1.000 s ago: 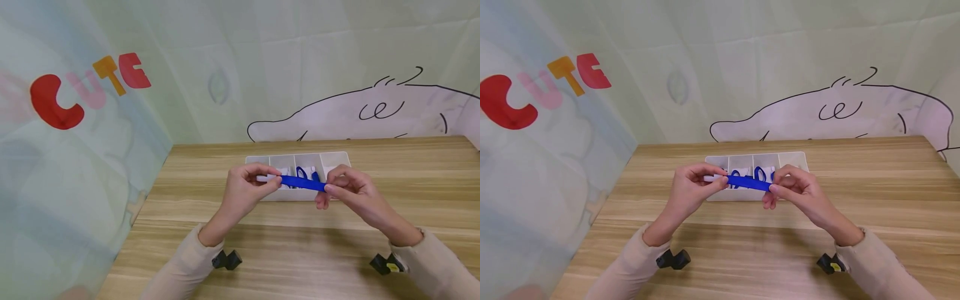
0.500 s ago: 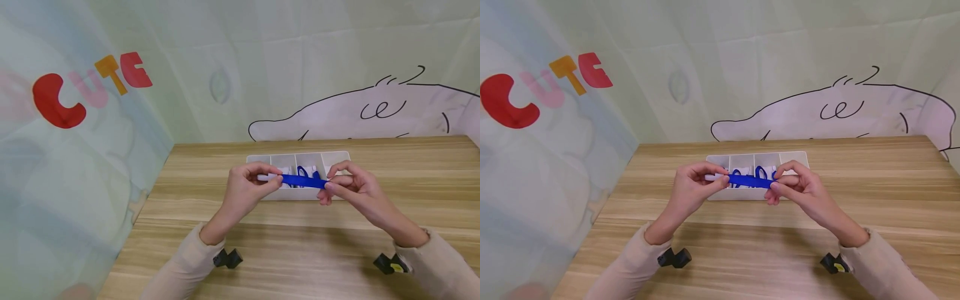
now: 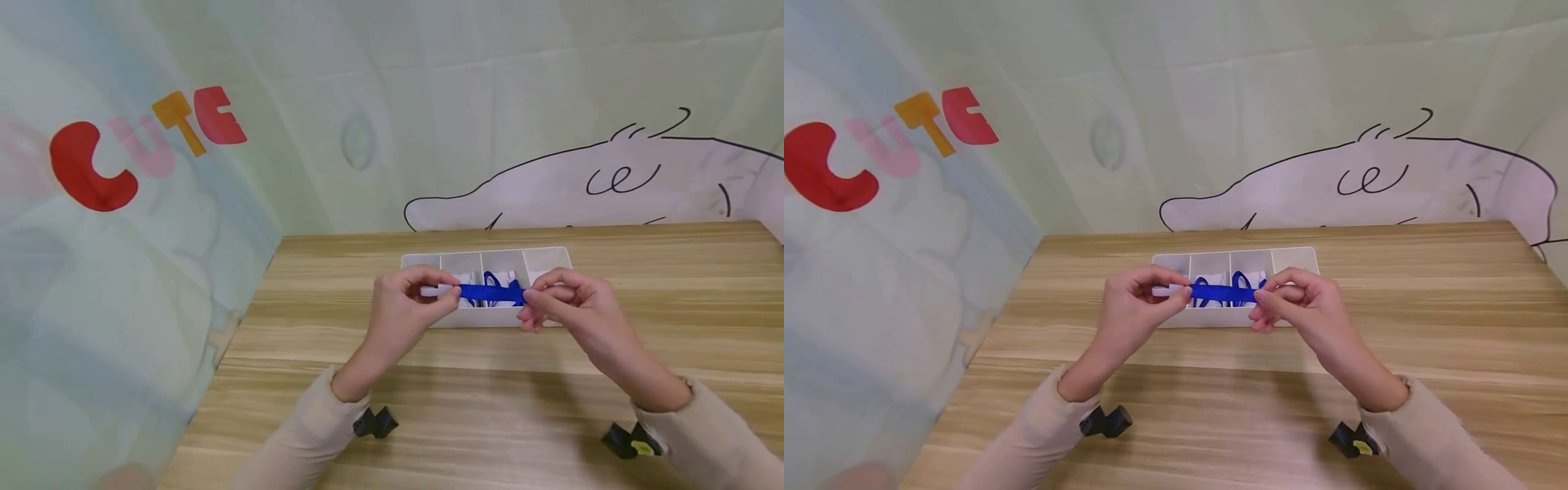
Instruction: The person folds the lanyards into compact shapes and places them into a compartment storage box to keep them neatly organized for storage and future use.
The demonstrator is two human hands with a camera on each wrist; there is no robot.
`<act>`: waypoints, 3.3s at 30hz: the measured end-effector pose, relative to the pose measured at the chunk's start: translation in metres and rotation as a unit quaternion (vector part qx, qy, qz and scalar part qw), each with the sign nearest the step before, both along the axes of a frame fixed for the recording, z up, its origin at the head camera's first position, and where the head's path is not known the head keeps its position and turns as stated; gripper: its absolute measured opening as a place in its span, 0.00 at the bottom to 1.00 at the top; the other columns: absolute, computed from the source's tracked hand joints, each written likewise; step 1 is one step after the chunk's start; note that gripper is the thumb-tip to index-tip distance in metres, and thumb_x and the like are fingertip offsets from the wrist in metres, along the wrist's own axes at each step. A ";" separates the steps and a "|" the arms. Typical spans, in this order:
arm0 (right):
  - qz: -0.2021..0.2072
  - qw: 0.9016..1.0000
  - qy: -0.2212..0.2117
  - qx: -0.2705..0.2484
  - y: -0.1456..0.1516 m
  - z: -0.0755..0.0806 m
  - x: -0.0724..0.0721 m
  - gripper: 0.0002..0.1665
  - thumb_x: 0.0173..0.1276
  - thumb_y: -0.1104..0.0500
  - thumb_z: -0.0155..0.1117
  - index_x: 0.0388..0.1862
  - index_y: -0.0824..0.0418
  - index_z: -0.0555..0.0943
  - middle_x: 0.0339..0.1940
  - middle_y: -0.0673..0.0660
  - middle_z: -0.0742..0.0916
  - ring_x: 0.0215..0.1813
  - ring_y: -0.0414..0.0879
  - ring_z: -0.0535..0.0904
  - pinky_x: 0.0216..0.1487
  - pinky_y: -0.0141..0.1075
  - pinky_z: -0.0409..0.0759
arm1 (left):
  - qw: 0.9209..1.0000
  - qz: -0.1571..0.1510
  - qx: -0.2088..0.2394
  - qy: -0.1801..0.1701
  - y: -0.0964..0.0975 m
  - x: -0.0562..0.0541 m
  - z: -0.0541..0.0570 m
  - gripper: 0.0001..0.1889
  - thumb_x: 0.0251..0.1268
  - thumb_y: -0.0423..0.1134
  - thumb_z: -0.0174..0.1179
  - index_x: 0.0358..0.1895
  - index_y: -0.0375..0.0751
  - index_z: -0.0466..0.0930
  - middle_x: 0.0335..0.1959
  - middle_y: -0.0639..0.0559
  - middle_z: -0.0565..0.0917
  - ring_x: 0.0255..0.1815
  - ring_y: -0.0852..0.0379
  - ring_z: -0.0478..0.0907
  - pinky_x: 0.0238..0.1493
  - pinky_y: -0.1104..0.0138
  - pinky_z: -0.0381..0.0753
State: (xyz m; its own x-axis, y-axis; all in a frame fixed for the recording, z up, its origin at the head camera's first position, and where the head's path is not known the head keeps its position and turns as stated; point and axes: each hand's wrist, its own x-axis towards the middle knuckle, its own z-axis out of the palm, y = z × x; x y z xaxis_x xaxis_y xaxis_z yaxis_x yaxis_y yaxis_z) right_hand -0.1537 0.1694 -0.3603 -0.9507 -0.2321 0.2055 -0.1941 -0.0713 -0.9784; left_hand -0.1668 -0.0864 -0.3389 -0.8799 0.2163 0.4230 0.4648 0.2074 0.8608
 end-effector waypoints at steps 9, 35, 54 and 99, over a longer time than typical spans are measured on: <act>-0.053 0.998 0.013 -0.032 -0.013 0.001 0.003 0.05 0.70 0.71 0.63 0.33 0.68 0.77 0.20 0.57 0.85 0.20 0.46 0.78 0.24 0.34 0.82 | 1.000 0.013 -0.002 -0.006 0.005 -0.001 -0.004 0.04 0.55 0.28 0.68 0.34 0.39 0.88 0.32 0.52 0.87 0.33 0.60 0.82 0.34 0.64 0.86; -0.123 0.978 0.121 0.113 -0.040 0.013 0.014 0.08 0.64 0.71 0.68 0.33 0.64 0.77 0.17 0.55 0.81 0.17 0.47 0.75 0.18 0.32 0.75 | 0.995 0.012 -0.014 0.095 0.021 0.002 -0.010 0.02 0.56 0.29 0.69 0.32 0.36 0.86 0.30 0.54 0.86 0.32 0.65 0.83 0.31 0.67 0.84; -0.024 0.997 0.072 0.011 -0.045 0.008 0.009 0.05 0.72 0.69 0.62 0.40 0.67 0.73 0.26 0.58 0.85 0.26 0.47 0.80 0.30 0.33 0.81 | 0.984 -0.003 -0.032 0.176 0.028 0.006 -0.012 0.04 0.60 0.30 0.69 0.37 0.37 0.87 0.34 0.50 0.87 0.38 0.64 0.83 0.39 0.71 0.84; -0.107 0.949 0.271 0.120 -0.044 0.014 0.021 0.17 0.59 0.80 0.67 0.40 0.62 0.85 0.31 0.51 0.87 0.30 0.41 0.80 0.34 0.26 0.79 | 0.973 -0.087 -0.015 0.212 0.021 0.003 -0.002 0.08 0.56 0.25 0.71 0.40 0.33 0.87 0.37 0.46 0.88 0.36 0.60 0.85 0.37 0.70 0.85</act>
State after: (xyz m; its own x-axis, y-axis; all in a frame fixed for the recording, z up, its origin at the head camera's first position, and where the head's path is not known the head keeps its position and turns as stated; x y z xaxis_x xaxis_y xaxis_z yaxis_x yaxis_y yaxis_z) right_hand -0.1331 0.1250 -0.3467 -0.7505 -0.1470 0.6443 -0.6590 0.2391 -0.7131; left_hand -0.1634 -0.0654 -0.3407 -0.5772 0.3635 0.7313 0.8069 0.1159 0.5792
